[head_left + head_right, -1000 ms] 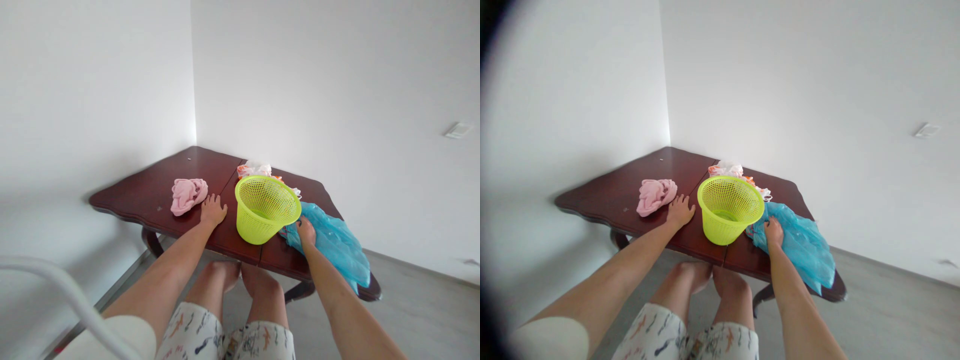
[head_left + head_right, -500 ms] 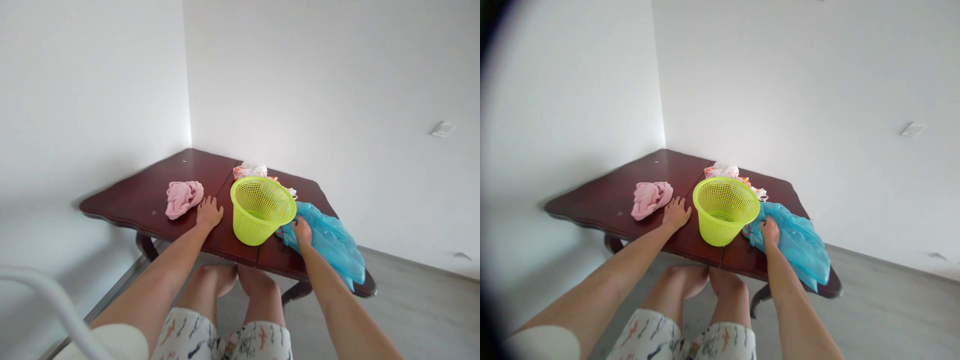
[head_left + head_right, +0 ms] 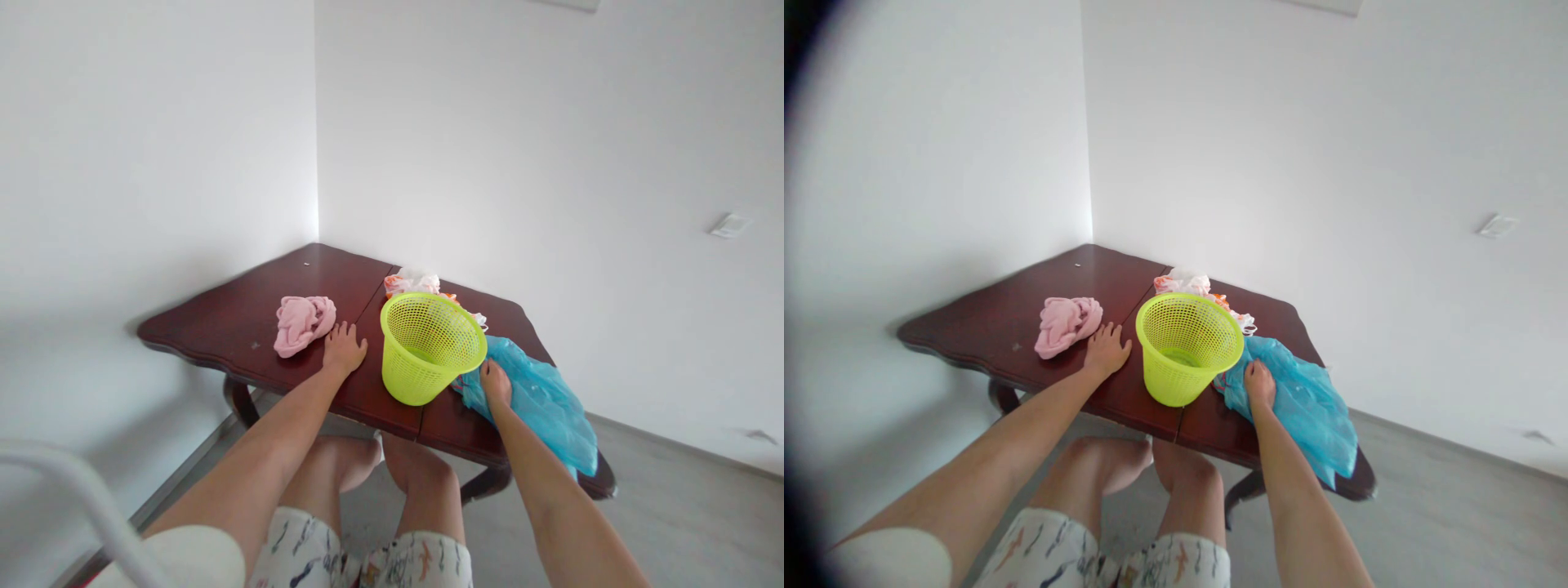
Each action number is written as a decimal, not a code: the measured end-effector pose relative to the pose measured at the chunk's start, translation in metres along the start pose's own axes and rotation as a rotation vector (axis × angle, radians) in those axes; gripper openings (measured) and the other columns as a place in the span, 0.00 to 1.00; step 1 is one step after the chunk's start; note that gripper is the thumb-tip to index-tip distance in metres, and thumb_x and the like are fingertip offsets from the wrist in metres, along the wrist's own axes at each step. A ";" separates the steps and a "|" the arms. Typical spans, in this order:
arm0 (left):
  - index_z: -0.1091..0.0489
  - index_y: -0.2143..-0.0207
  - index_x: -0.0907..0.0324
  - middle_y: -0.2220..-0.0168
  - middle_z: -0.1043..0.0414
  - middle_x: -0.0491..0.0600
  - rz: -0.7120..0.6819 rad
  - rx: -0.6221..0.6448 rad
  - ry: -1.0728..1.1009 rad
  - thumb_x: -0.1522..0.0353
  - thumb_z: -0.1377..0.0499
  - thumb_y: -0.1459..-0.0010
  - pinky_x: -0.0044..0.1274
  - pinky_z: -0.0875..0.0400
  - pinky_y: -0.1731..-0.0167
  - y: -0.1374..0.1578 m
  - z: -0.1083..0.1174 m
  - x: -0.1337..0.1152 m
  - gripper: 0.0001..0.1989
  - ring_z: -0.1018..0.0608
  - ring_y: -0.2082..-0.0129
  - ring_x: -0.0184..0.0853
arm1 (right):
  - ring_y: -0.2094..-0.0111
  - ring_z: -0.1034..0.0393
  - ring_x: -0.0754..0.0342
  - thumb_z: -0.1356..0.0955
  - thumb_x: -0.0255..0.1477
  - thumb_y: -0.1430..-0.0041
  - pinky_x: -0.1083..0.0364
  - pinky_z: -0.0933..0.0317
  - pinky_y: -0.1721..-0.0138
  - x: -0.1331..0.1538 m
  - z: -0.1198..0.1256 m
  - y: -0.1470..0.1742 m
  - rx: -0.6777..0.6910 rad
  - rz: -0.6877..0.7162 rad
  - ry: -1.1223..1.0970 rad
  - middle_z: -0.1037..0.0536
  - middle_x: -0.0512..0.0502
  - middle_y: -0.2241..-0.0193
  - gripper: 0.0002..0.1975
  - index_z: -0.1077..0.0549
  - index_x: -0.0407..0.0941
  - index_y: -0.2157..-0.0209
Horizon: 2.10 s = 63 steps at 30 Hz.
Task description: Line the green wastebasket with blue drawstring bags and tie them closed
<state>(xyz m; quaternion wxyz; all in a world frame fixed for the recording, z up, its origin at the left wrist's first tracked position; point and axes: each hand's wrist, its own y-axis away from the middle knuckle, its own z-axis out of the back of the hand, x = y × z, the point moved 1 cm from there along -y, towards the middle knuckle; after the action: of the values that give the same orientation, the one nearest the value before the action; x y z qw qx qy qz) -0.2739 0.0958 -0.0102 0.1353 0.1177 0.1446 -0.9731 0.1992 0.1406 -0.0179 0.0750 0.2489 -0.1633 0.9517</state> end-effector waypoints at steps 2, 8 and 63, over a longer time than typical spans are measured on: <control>0.32 0.20 0.66 0.17 0.38 0.68 -0.005 0.004 -0.001 0.55 0.46 0.22 0.48 0.40 0.20 0.000 0.000 0.000 0.37 0.36 0.17 0.61 | 0.42 0.18 0.38 0.40 0.38 0.21 0.41 0.30 0.33 0.002 0.001 0.000 -0.008 -0.017 -0.027 0.13 0.34 0.50 0.22 0.15 0.50 0.51; 0.31 0.21 0.69 0.17 0.38 0.71 -0.025 -0.002 0.003 0.55 0.48 0.21 0.51 0.38 0.21 0.001 0.001 0.000 0.37 0.35 0.17 0.64 | 0.49 0.24 0.43 0.41 0.49 0.20 0.46 0.29 0.42 -0.005 0.026 0.000 -0.204 -0.107 -0.434 0.18 0.42 0.59 0.24 0.22 0.50 0.59; 0.47 0.14 0.66 0.12 0.55 0.69 -0.914 0.322 0.513 0.57 0.33 0.28 0.55 0.44 0.17 0.202 -0.025 -0.236 0.49 0.47 0.12 0.62 | 0.63 0.24 0.46 0.20 0.60 0.44 0.50 0.26 0.61 -0.058 0.097 0.150 -0.472 -0.174 -0.879 0.13 0.44 0.63 0.30 0.15 0.47 0.58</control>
<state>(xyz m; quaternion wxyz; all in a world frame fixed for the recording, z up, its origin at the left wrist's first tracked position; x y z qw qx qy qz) 0.0116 -0.0283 -0.0204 -0.3606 0.2958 0.0588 -0.8826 0.2590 -0.0366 -0.0082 0.1324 0.6150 -0.3686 0.6844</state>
